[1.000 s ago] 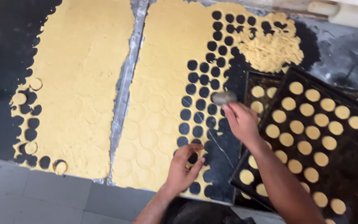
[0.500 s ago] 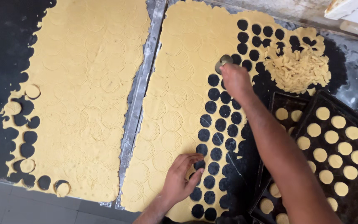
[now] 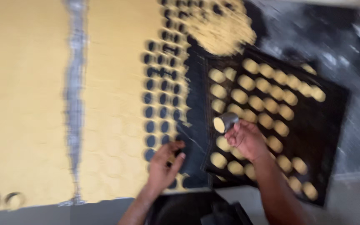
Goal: The person uses a cylindrical tool to cut circular pieces from a large sheet of dough and places them onto a metal baking tray.
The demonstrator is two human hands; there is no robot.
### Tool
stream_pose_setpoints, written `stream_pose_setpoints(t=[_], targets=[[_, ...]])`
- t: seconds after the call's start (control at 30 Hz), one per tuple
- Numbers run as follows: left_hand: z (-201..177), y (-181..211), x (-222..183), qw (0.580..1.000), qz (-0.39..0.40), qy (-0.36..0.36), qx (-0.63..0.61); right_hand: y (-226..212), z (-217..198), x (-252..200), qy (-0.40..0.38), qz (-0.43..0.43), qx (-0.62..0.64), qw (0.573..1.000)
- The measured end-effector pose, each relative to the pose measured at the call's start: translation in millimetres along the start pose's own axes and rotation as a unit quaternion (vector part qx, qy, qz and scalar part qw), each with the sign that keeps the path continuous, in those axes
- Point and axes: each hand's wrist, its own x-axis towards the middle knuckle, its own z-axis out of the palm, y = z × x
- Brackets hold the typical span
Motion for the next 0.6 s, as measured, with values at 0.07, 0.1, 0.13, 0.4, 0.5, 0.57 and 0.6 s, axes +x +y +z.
stream_pose_setpoints(t=[0.07, 0.1, 0.13, 0.4, 0.5, 0.57, 0.6], targets=[[24.7, 8.4, -5.7, 0.998, 0.049, -0.025, 0.023, 11.1, -37.2, -69.1, 0.063, -0.064, 0.008, 0.996], [38.7, 13.7, -7.0, 0.996, 0.078, -0.032, 0.036, 13.3, -52.0, -100.7, 0.119, -0.087, 0.005, 0.989], [53.6, 19.2, -7.1, 0.994, 0.089, -0.052, 0.025, 16.2, -63.9, -125.3, 0.172, -0.108, 0.003, 0.979], [144.8, 61.7, -11.1, 0.972, 0.162, -0.166, -0.029, 0.4, -118.4, -245.0, 0.434, -0.386, -0.536, 0.613], [159.5, 69.1, -17.4, 0.971, 0.149, -0.186, -0.031, -7.2, -133.5, -239.2, 0.416, -0.387, -0.679, 0.464], [160.2, 69.5, -20.4, 0.971, 0.133, -0.198, -0.036, -1.0, -141.8, -238.1, 0.425, -0.381, -0.702, 0.426], [160.8, 69.5, -21.8, 0.971, 0.123, -0.200, -0.040, -0.1, -146.9, -238.8, 0.440, -0.385, -0.694, 0.421]])
